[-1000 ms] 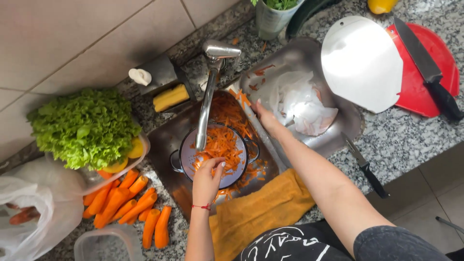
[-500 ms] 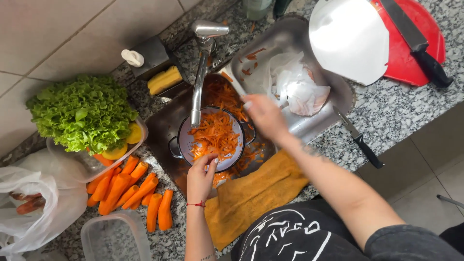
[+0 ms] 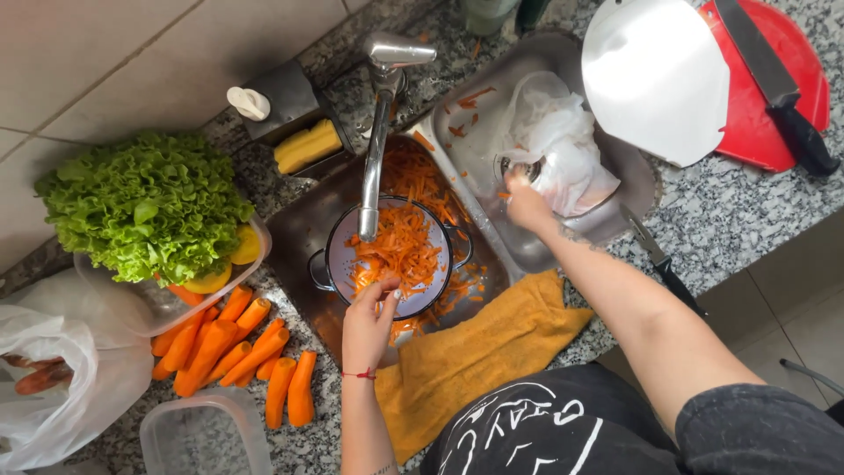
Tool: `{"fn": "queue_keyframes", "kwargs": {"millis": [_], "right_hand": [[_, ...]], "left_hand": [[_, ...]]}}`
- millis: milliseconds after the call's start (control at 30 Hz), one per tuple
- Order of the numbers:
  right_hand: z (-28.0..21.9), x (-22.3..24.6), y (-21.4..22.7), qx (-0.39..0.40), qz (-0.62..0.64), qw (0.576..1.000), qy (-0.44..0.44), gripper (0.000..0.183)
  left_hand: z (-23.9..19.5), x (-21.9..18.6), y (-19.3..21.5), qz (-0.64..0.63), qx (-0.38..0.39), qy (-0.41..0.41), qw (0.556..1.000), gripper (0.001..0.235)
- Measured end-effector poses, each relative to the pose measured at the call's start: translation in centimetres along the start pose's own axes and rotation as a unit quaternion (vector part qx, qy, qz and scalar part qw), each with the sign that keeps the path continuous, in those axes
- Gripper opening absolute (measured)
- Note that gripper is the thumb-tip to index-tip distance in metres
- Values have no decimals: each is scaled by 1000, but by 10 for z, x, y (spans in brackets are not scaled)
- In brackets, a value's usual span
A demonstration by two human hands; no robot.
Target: The person washes shredded carrots in a colander under running water, then cleans the sink. They then wash whole carrots in the colander and place them into a plastic container. Finally, they check a pot of boiling eggs on the stove.
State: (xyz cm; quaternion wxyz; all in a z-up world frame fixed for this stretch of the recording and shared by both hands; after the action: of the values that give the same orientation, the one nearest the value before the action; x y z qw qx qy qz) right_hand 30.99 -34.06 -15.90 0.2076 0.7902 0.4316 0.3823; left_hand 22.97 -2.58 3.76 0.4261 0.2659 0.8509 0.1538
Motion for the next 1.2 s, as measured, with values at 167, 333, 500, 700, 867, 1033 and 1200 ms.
{"fn": "queue_keyframes", "kwargs": {"millis": [167,333,500,700,867,1033,1200], "right_hand": [[-29,25,-9,103,157,982,35,82],[-63,48,-8,150,349,923,-60,84],[-100,108,48,10,496,864,86,61],[-125,193,75,-79,211,927,299,47],[37,99,80,-210,305,926,78,55],[113,74,59,-223,229,937,143,63],[89,83,11,-67,128,953,268,67]], "left_hand": [[-2,18,-5,-18,2,17,1000,23],[-11,20,-9,-35,18,21,999,22],[-14,22,-13,-43,23,9,999,22],[-16,8,-2,-36,18,-8,999,23],[-13,18,3,-22,16,30,999,25],[-1,17,4,0,41,104,994,27],[13,25,4,-23,22,89,995,29]]}}
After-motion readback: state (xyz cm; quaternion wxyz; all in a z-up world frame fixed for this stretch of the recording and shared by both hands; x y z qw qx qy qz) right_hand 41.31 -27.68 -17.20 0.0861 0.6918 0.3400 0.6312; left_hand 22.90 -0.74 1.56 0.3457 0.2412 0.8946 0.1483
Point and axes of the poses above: each hand's wrist, its own z-axis towards the middle knuckle, its own y-axis out of the back of the hand, x = y × z, the point moved 4 cm from there along z, towards the middle knuckle, and after that the axes turned 6 degrees about y, right-handed, at the moved point
